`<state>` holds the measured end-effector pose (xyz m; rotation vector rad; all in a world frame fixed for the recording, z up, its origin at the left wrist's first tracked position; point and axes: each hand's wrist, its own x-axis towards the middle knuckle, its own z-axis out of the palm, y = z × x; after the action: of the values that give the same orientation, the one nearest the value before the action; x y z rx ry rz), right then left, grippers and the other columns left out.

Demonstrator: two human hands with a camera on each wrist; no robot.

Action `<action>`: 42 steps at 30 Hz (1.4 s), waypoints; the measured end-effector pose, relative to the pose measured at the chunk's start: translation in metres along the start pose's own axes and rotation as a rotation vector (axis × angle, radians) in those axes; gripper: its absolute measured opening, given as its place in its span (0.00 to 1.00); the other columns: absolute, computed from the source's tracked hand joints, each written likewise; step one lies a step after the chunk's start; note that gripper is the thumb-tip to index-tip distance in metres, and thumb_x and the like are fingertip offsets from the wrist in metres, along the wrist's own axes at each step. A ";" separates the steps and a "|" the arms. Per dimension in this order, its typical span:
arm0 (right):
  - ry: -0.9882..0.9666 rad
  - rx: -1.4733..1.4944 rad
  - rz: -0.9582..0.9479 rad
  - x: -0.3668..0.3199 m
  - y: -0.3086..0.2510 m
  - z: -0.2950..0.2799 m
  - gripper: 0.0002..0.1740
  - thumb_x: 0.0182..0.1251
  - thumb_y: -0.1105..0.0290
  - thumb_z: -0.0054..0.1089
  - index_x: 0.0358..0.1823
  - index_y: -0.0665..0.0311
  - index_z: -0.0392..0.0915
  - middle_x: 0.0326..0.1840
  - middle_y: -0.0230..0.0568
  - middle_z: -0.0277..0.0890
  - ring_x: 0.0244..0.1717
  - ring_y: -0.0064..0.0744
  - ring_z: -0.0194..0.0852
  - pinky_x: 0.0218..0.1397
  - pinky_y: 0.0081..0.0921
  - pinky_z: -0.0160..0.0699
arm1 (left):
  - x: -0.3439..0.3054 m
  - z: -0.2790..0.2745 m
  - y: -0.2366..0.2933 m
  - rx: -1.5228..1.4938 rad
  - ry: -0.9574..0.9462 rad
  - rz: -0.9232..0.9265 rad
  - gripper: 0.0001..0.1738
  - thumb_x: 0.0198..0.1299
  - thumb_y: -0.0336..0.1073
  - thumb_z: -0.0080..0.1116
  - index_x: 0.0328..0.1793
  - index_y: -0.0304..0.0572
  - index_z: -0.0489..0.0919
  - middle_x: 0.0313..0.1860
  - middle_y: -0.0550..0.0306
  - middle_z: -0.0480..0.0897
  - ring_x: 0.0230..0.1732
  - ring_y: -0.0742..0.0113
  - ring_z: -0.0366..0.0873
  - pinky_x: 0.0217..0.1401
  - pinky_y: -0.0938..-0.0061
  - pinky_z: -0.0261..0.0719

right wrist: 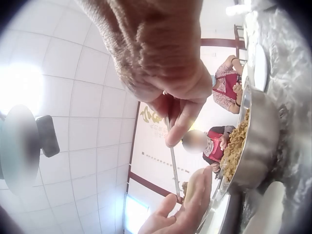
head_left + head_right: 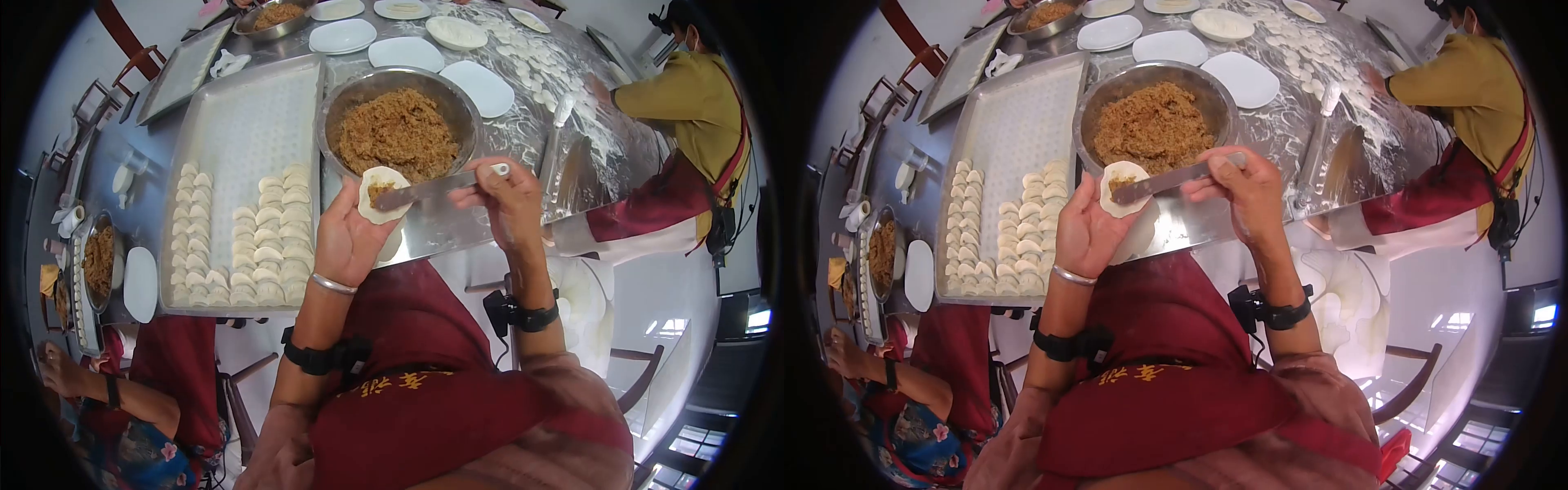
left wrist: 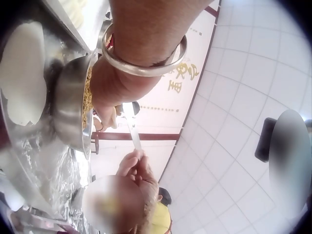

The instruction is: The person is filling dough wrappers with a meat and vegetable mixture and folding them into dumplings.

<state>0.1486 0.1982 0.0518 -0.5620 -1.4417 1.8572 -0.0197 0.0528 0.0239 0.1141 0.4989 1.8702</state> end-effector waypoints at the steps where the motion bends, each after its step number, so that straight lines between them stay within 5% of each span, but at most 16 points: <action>1: 0.005 -0.003 0.013 0.000 0.002 0.001 0.14 0.74 0.70 0.54 0.47 0.79 0.76 0.37 0.51 0.81 0.34 0.41 0.87 0.37 0.26 0.89 | -0.003 0.000 -0.001 0.012 -0.004 -0.006 0.28 0.79 0.50 0.33 0.71 0.33 0.64 0.70 0.43 0.71 0.72 0.49 0.67 0.76 0.50 0.63; 7: 0.042 -0.025 0.058 0.009 0.021 0.001 0.14 0.74 0.69 0.54 0.46 0.78 0.76 0.35 0.50 0.82 0.31 0.40 0.87 0.33 0.25 0.88 | -0.020 0.002 -0.004 0.058 0.024 -0.019 0.29 0.79 0.50 0.34 0.69 0.30 0.66 0.67 0.45 0.73 0.69 0.54 0.71 0.74 0.59 0.69; 15: 0.109 -0.100 0.098 0.005 0.009 0.014 0.14 0.72 0.69 0.55 0.46 0.78 0.77 0.36 0.49 0.82 0.31 0.39 0.87 0.31 0.26 0.88 | -0.020 -0.011 -0.005 0.024 0.034 0.004 0.29 0.78 0.50 0.35 0.68 0.29 0.66 0.67 0.41 0.73 0.70 0.50 0.70 0.77 0.53 0.65; 18: 0.206 -0.069 -0.048 0.003 0.006 0.007 0.13 0.72 0.69 0.56 0.46 0.76 0.77 0.35 0.46 0.82 0.31 0.37 0.87 0.33 0.24 0.87 | -0.020 -0.022 -0.004 -0.013 0.049 0.031 0.30 0.78 0.50 0.35 0.68 0.28 0.65 0.69 0.39 0.71 0.72 0.47 0.68 0.78 0.51 0.62; 21: 0.309 -0.239 -0.215 0.005 0.005 0.004 0.08 0.71 0.74 0.56 0.44 0.73 0.80 0.37 0.43 0.83 0.32 0.34 0.86 0.37 0.24 0.85 | -0.023 -0.027 -0.001 -0.036 0.060 0.041 0.29 0.78 0.49 0.35 0.69 0.27 0.65 0.70 0.38 0.71 0.72 0.46 0.67 0.78 0.52 0.62; 25: 0.154 -0.839 -0.419 0.014 0.040 -0.001 0.06 0.65 0.73 0.64 0.41 0.66 0.84 0.36 0.41 0.84 0.39 0.34 0.85 0.44 0.32 0.81 | -0.026 -0.023 0.000 -0.028 0.020 0.030 0.25 0.78 0.47 0.38 0.66 0.31 0.67 0.65 0.43 0.74 0.68 0.51 0.72 0.76 0.54 0.66; 28: -0.015 -1.113 -0.564 0.016 0.060 -0.003 0.14 0.59 0.72 0.68 0.47 0.63 0.83 0.45 0.46 0.84 0.53 0.46 0.81 0.56 0.37 0.78 | -0.031 -0.016 0.000 -0.021 0.031 0.032 0.24 0.78 0.46 0.38 0.66 0.32 0.67 0.66 0.44 0.74 0.68 0.52 0.72 0.75 0.54 0.67; 31: -0.053 -1.150 -0.632 -0.003 0.039 0.017 0.25 0.53 0.73 0.70 0.56 0.59 0.80 0.60 0.48 0.77 0.68 0.55 0.68 0.68 0.44 0.68 | -0.038 -0.010 0.004 -0.011 0.009 0.026 0.24 0.78 0.46 0.39 0.66 0.33 0.68 0.66 0.45 0.75 0.68 0.53 0.72 0.75 0.55 0.67; 34: -0.291 -1.069 -0.719 -0.022 0.020 0.034 0.35 0.50 0.70 0.72 0.64 0.57 0.75 0.72 0.48 0.66 0.76 0.58 0.55 0.74 0.48 0.61 | -0.042 -0.003 0.004 -0.018 -0.008 0.013 0.24 0.78 0.46 0.39 0.67 0.33 0.67 0.67 0.46 0.74 0.69 0.54 0.71 0.74 0.55 0.67; 40: -0.269 -0.933 -0.731 -0.027 0.022 0.052 0.42 0.46 0.62 0.75 0.68 0.58 0.72 0.73 0.48 0.64 0.76 0.58 0.56 0.74 0.49 0.61 | -0.052 0.008 0.000 0.099 -0.057 0.006 0.31 0.77 0.49 0.39 0.74 0.30 0.62 0.71 0.45 0.70 0.73 0.55 0.67 0.75 0.55 0.65; 42: -0.260 -0.910 -0.753 -0.025 0.024 0.054 0.42 0.47 0.62 0.74 0.68 0.59 0.71 0.73 0.49 0.65 0.75 0.58 0.58 0.73 0.48 0.62 | -0.056 0.009 0.001 0.233 -0.130 0.025 0.31 0.75 0.45 0.47 0.74 0.29 0.61 0.70 0.45 0.71 0.72 0.56 0.68 0.75 0.57 0.66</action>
<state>0.1205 0.1416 0.0416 -0.1154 -2.2584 0.6463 0.0024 0.0039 0.0414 0.3960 0.6260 1.8094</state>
